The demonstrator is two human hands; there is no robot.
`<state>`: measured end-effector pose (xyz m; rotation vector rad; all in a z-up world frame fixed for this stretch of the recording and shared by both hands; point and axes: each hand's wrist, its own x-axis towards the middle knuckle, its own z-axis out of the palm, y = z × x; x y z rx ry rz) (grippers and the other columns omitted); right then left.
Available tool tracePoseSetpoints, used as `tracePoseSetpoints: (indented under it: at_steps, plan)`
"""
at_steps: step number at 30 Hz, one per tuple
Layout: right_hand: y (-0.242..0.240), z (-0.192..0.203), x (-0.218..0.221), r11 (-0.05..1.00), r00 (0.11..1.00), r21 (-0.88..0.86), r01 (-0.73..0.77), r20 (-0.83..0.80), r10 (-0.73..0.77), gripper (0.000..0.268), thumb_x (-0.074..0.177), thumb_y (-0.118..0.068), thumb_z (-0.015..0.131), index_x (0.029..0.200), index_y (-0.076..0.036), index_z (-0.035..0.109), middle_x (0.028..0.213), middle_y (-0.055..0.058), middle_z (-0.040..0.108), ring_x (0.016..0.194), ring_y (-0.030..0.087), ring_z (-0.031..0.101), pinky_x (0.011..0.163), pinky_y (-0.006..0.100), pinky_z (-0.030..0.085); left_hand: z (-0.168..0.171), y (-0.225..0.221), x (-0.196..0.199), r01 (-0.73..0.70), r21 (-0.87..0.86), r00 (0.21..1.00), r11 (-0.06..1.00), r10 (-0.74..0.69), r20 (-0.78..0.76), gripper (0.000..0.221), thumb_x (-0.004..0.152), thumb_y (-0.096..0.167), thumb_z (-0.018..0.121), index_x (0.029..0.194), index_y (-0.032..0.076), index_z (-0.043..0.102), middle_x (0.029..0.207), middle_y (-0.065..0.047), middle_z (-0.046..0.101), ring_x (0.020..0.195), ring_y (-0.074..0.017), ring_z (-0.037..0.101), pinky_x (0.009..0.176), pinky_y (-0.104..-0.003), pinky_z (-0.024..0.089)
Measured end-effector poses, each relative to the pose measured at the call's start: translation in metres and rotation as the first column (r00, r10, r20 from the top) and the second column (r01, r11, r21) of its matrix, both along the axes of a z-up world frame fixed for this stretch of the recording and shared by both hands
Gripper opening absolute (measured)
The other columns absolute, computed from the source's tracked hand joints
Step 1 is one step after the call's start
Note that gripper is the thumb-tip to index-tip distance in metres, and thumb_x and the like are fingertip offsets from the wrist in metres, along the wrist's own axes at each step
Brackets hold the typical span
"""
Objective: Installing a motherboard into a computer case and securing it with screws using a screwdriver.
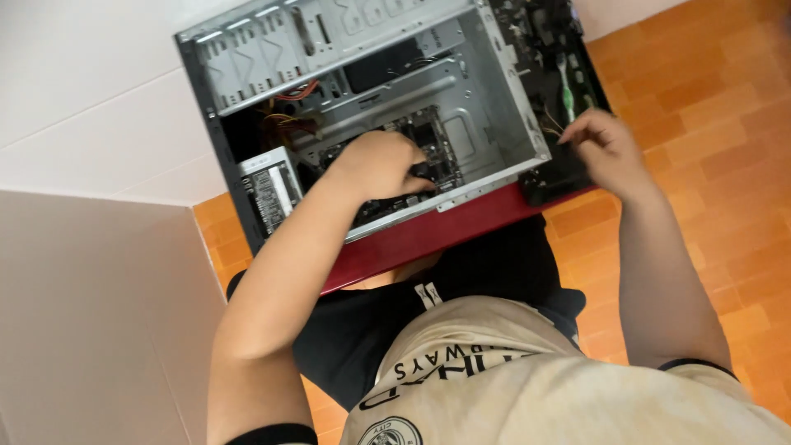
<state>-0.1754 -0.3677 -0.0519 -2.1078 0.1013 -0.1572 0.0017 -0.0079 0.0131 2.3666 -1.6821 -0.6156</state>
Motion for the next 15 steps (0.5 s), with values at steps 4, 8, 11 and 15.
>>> tracePoseSetpoints:
  at_steps: [4,8,11,15]
  plan:
    - [0.035,0.033,-0.021,0.981,0.986,-0.192,-0.023,-0.164,-0.009,0.029,0.083,0.010,0.057,0.102,-0.002,0.075,0.089,0.021,0.066,0.088,0.038,0.064,0.080,0.046,0.050,0.046,0.007,-0.001,-0.133,-0.134,0.985,0.982,0.117,-0.124,0.033,0.095,0.039,0.069,0.088,0.008,0.075,0.078,-0.013,0.074,0.081,-0.0363,0.074,0.074,-0.047,0.059]
    - [0.055,0.060,-0.017,0.966,0.945,-0.257,-0.019,-0.321,-0.067,0.019,0.090,0.000,0.069,0.107,0.003,0.075,0.095,0.024,0.069,0.084,0.038,0.067,0.074,0.046,0.053,0.057,0.019,0.009,-0.232,-0.296,0.966,0.927,0.184,-0.179,0.033,0.101,0.036,0.066,0.103,0.003,0.072,0.086,-0.019,0.072,0.084,-0.0405,0.072,0.075,-0.050,0.057]
    - [0.058,0.062,-0.014,0.947,0.923,-0.313,-0.072,-0.382,-0.056,0.020,0.089,-0.003,0.071,0.108,0.003,0.075,0.098,0.023,0.071,0.086,0.038,0.069,0.074,0.046,0.053,0.052,0.025,0.013,-0.277,-0.335,0.960,0.900,0.244,-0.138,0.032,0.102,0.038,0.067,0.106,0.006,0.073,0.084,-0.015,0.071,0.081,-0.0378,0.072,0.074,-0.047,0.057]
    - [0.057,0.062,-0.013,0.905,0.895,-0.402,-0.140,-0.441,-0.058,0.023,0.087,-0.008,0.074,0.109,-0.003,0.077,0.100,0.016,0.073,0.089,0.033,0.071,0.075,0.044,0.054,0.048,0.028,0.014,-0.300,-0.375,0.954,0.877,0.277,-0.116,0.030,0.101,0.036,0.069,0.112,0.008,0.072,0.085,-0.016,0.070,0.081,-0.0390,0.072,0.074,-0.050,0.057]
